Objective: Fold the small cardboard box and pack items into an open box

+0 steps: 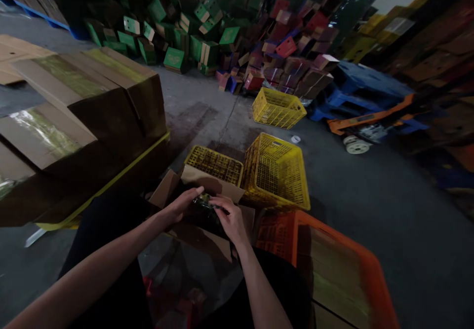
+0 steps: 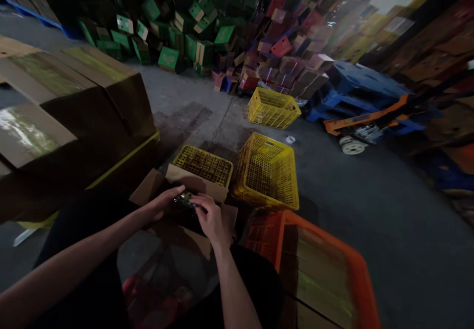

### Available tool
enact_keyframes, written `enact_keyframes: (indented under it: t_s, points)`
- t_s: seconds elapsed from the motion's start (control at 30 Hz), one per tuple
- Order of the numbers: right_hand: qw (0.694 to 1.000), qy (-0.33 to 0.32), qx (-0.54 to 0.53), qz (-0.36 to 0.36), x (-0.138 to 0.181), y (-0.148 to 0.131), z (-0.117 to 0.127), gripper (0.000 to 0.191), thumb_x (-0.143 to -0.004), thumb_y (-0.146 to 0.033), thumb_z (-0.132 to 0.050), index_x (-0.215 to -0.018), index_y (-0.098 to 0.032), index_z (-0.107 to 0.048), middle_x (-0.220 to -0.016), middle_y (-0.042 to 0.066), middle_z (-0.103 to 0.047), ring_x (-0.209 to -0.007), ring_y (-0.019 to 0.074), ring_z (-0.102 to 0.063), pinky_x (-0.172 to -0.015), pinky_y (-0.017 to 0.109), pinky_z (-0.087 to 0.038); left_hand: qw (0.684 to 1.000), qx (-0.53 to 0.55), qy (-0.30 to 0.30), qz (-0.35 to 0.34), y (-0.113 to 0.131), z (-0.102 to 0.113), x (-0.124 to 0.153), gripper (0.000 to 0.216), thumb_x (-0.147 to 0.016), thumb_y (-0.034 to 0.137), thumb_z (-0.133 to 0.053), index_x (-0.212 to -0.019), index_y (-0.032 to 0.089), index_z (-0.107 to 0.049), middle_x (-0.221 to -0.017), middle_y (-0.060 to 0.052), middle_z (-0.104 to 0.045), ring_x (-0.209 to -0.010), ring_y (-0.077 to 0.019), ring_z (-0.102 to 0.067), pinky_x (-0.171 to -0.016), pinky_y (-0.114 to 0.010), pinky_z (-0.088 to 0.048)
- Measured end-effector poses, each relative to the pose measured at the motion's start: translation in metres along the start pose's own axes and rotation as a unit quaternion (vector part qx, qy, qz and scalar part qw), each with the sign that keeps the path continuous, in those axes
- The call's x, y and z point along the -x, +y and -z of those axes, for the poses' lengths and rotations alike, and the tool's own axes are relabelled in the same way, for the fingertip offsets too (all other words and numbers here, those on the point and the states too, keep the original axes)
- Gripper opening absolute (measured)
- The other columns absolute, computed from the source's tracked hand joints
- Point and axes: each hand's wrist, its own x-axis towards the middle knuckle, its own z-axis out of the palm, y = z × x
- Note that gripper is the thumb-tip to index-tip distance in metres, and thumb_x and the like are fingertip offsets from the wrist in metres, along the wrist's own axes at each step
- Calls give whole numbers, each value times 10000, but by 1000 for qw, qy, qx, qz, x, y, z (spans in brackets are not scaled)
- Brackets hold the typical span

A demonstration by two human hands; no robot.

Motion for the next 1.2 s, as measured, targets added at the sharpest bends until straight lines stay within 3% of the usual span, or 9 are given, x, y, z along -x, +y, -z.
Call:
enact_keyframes:
  t_s: [0.13, 0.27, 0.4, 0.5, 0.6, 0.7, 0.8, 1.2]
  points:
    - [1000, -1, 13, 6, 0, -9, 0, 365, -808, -119, -525, -993, -328, -761, -1366, -29, -616, -1361, 219, -470, -1158, 415, -350, 997, 7, -8, -73, -4, 2, -3, 647, -686, 448, -847, -1236, 191, -623, -1172, -111, -698, -1018, -251, -664, -885, -340, -499]
    - [996, 77, -1, -37, 1, -3, 6, 459, -795, -117, -475, -1123, -333, -713, -1419, -42, -562, -1355, 210, -479, -1202, 428, -289, 993, 57, -27, -99, -6, 6, -10, 641, -683, 410, -853, -1240, 198, -616, -1137, -99, -712, -986, -244, -678, -874, -344, -502]
    - [981, 130, -65, -126, 0, 12, 9, 357, -908, -318, -524, -1241, -287, -649, -1336, 34, -636, -1273, 248, -562, -1134, 451, -388, 988, 81, -37, -124, -7, 8, -16, 739, -649, 355, -883, -1306, 209, -577, -1179, -104, -695, -1005, -238, -674, -890, -335, -495]
    - [966, 122, -141, -182, -1, 14, 4, 490, -871, -483, -633, -1314, -276, -597, -1368, 66, -618, -1256, 274, -577, -1043, 427, -477, 986, 56, -66, -140, -5, 5, -11, 733, -664, 325, -877, -1324, 212, -579, -1286, -117, -647, -1086, -259, -644, -925, -342, -477]
    - [956, 100, -174, -213, 0, 10, 0, 602, -802, -521, -713, -1341, -291, -576, -1307, 63, -657, -1166, 281, -631, -914, 397, -547, 982, 25, -109, -149, -2, 0, -3, 689, -690, 310, -859, -1320, 217, -596, -1327, -113, -627, -1141, -274, -616, -965, -360, -456]
    - [956, 86, -177, -219, 0, 6, 0, 558, -768, -520, -744, -1251, -257, -644, -1153, 61, -722, -1030, 274, -679, -833, 372, -561, 979, 9, -135, -156, -1, -2, 1, 676, -704, 312, -850, -1323, 211, -599, -1280, -111, -658, -1134, -268, -620, -987, -369, -442]
    - [957, 87, -180, -210, 0, 5, 1, 494, -754, -510, -758, -1161, -238, -685, -1051, 52, -745, -952, 262, -691, -816, 358, -553, 981, -13, -122, -151, -3, -1, -1, 675, -692, 329, -861, -1305, 197, -613, -1201, -110, -695, -1055, -256, -653, -947, -360, -462]
    - [969, 68, -165, -168, 0, 5, 2, 501, -780, -461, -742, -1223, -251, -643, -1143, 58, -723, -1045, 269, -668, -912, 397, -533, 986, -37, -87, -141, -1, 2, -2, 623, -647, 368, -890, -1199, 175, -677, -1071, -87, -735, -906, -229, -687, -855, -332, -493]
